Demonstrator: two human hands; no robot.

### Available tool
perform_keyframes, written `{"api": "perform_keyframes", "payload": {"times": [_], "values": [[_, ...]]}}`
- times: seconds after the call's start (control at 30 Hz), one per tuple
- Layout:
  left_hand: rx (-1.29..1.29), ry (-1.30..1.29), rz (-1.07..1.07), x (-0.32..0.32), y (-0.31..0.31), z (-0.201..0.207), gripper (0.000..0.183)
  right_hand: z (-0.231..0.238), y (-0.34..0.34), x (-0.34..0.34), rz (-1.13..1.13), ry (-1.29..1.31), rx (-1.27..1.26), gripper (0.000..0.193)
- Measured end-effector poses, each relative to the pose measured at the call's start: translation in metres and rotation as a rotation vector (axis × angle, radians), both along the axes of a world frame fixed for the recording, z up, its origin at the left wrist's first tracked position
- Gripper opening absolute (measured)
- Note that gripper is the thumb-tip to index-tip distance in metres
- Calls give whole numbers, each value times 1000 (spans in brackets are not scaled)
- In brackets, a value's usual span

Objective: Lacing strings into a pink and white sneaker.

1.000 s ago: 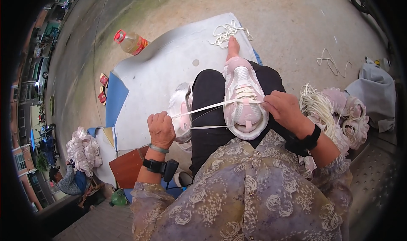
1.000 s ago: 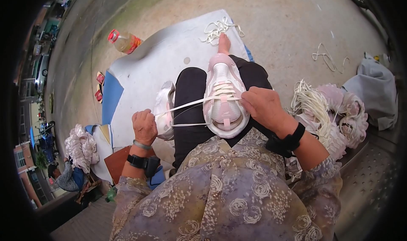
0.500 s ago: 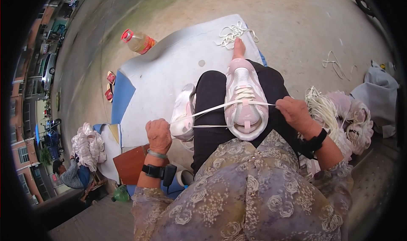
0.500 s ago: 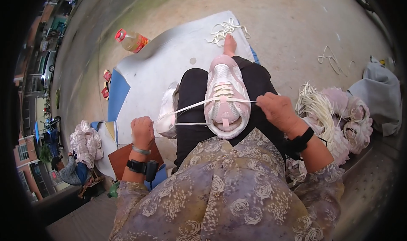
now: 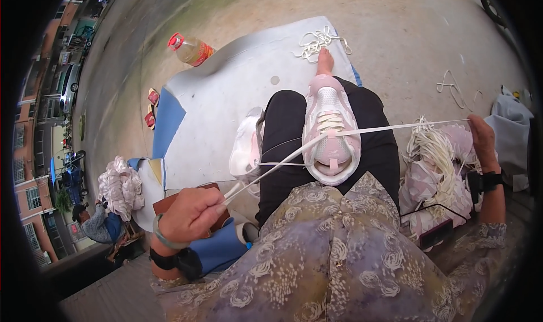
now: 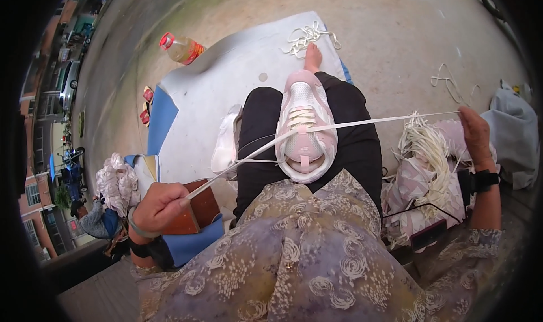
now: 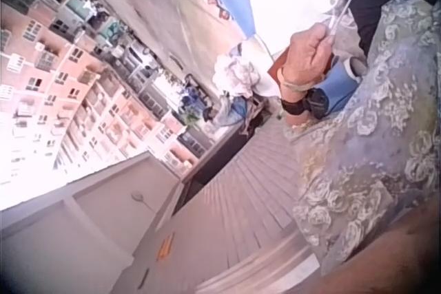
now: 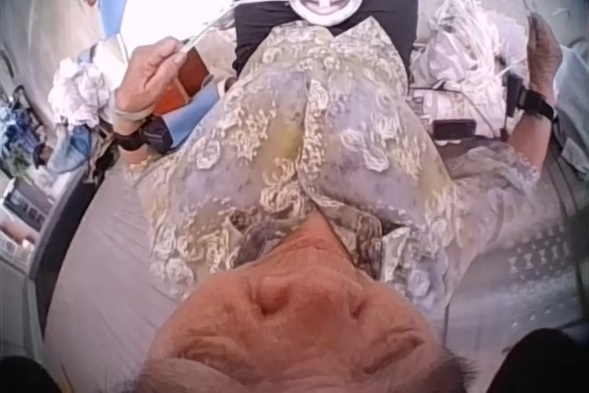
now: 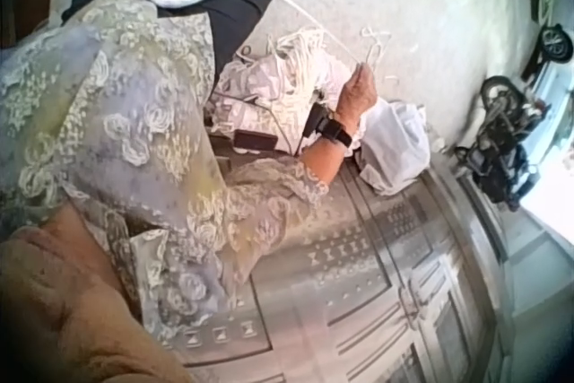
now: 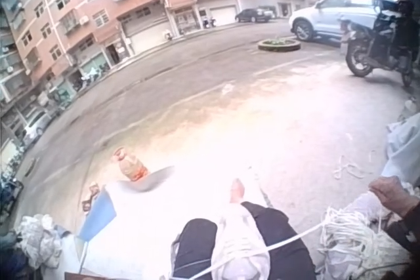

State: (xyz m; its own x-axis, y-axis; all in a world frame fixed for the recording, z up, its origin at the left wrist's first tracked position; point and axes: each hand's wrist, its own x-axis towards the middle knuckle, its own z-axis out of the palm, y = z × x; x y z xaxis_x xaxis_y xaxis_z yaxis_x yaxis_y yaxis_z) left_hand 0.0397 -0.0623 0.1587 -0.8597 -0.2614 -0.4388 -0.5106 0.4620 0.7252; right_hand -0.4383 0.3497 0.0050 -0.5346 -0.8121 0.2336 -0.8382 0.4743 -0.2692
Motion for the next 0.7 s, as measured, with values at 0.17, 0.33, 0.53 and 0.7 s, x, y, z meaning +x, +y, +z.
{"api": "perform_keyframes", "payload": {"times": [0.17,0.33,0.53,0.7], "values": [[-112,-358,-11,43,-22,-42,13,-2,31,-21,-28,16,-1,14],[-93,-348,248,94,-56,-80,12,-3,56,-37,-2,141,66,14],[-621,-317,373,165,-113,-118,17,-18,21,-23,-564,-514,19,21],[44,-126,928,63,-63,-143,22,-66,-74,91,-220,-842,-76,22]]}}
